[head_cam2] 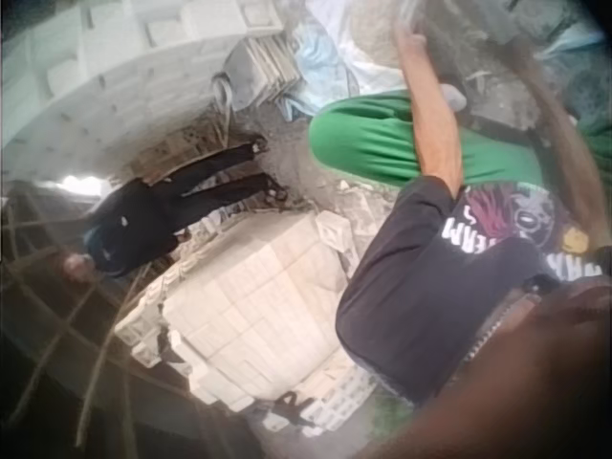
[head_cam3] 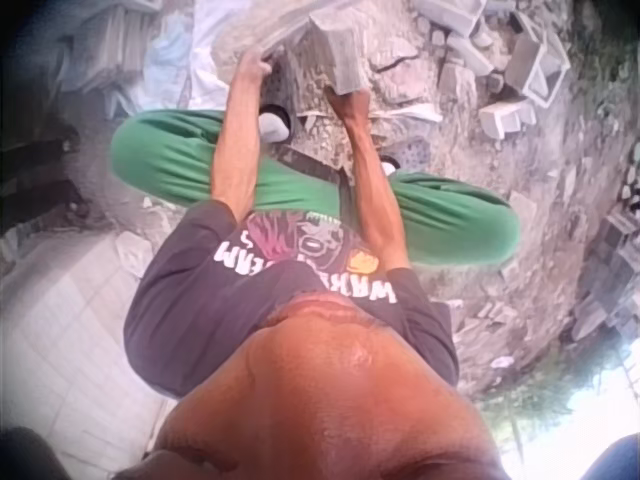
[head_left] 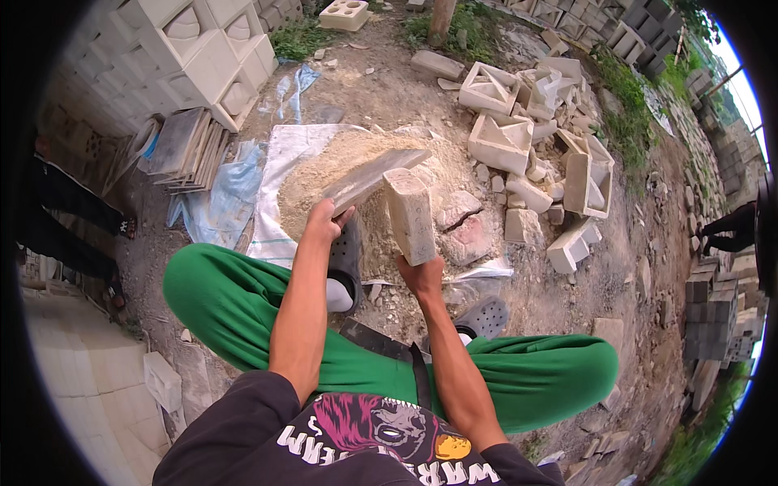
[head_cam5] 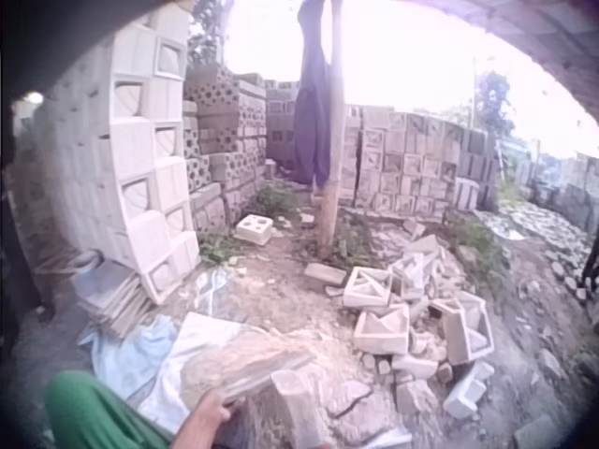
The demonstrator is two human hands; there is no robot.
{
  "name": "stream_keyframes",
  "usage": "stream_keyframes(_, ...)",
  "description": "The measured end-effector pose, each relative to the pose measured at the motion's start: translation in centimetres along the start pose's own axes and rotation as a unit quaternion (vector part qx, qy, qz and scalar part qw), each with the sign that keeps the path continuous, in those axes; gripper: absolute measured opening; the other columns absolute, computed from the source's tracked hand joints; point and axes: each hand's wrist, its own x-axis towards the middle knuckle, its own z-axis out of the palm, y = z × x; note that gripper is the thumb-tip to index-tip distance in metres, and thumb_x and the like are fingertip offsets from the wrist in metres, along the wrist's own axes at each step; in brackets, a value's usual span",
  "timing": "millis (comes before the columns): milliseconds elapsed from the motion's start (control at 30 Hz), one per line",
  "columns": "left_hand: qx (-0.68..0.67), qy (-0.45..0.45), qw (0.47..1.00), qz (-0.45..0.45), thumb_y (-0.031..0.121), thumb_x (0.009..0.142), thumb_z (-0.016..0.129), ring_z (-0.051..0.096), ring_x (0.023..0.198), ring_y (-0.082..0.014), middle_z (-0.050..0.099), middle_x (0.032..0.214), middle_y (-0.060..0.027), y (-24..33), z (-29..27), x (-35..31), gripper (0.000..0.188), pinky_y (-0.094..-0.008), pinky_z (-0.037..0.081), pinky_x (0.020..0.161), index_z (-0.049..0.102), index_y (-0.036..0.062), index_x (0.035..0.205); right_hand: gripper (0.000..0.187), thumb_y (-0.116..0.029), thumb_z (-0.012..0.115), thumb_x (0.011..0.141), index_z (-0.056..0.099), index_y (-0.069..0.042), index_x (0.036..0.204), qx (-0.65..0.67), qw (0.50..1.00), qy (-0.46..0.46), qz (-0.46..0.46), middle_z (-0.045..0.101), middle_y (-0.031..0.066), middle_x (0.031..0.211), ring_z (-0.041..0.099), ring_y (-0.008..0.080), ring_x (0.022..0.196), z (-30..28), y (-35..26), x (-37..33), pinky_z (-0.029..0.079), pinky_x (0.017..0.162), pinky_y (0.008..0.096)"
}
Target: The person rubs a small block of stone against a flat stone surface to produce fine stone dust, occasionally using a small scoop to gather the dust into a container.
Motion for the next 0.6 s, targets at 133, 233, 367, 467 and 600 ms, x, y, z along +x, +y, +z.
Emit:
stream_keyframes(133, -0.008, -0.025, 0.999, 0.029, 0.013, 0.101, 0.046, 0.067, 0.094, -0.0325, 0.056, 0.117, -0.0207, -0.2, -0.7, 0.9, 0.030, -0.0334, 0.067, 0.061, 0.046, -0.0026, 0.127, 0.031, -0.027, 0.078, 0.071, 0.073, -0.006, 0.094, -0.022, 0.996, -0.063, 0.067, 0.070, 0.0214, 0.078, 0.070, 0.0396, 0.072, 0.1, -0.5, 0.0, 0.056, 0.066, 0.0460)
stream_keyframes(233, -0.036, -0.041, 0.998, -0.013, 0.014, 0.101, 0.046, 0.068, 0.092, -0.0315, 0.058, 0.116, -0.0204, -0.5, 0.0, 0.6, 0.030, -0.0326, 0.067, 0.062, 0.047, -0.0029, 0.125, 0.032, -0.027, 0.079, 0.071, 0.072, -0.008, 0.097, -0.009, 0.999, -0.027, 0.031, 0.070, 0.0210, 0.079, 0.070, 0.0397, 0.073, 0.1, 0.3, 0.0, 0.056, 0.066, 0.0465)
stream_keyframes(367, -0.057, -0.029, 0.998, 0.000, 0.014, 0.101, 0.047, 0.070, 0.088, -0.0311, 0.059, 0.116, -0.0204, -1.0, -0.4, 1.5, 0.029, -0.0311, 0.067, 0.063, 0.049, -0.0046, 0.123, 0.036, -0.025, 0.079, 0.072, 0.070, -0.009, 0.104, -0.026, 0.992, -0.057, 0.110, 0.071, 0.0208, 0.082, 0.070, 0.0395, 0.075, -0.5, -1.7, 0.2, 0.057, 0.066, 0.0464)
stream_keyframes(467, -0.034, -0.066, 0.997, 0.011, 0.016, 0.101, 0.048, 0.069, 0.091, -0.0306, 0.060, 0.114, -0.0200, -1.5, 0.1, 1.7, 0.029, -0.0296, 0.067, 0.063, 0.051, -0.0054, 0.121, 0.037, -0.027, 0.078, 0.073, 0.069, -0.009, 0.104, 0.046, 0.998, -0.001, 0.042, 0.071, 0.0207, 0.084, 0.070, 0.0400, 0.077, -0.3, -0.4, 0.2, 0.057, 0.066, 0.0469)
stream_keyframes(600, 0.016, -0.084, 0.995, 0.044, 0.020, 0.102, 0.046, 0.068, 0.092, -0.0286, 0.059, 0.116, -0.0175, -3.3, 2.4, 0.1, 0.033, -0.0333, 0.066, 0.064, 0.049, -0.0038, 0.125, 0.040, -0.032, 0.078, 0.071, 0.069, -0.007, 0.101, -0.028, 0.974, -0.098, 0.202, 0.071, 0.0203, 0.085, 0.070, 0.0397, 0.076, -1.4, -0.7, 0.7, 0.056, 0.069, 0.0474)
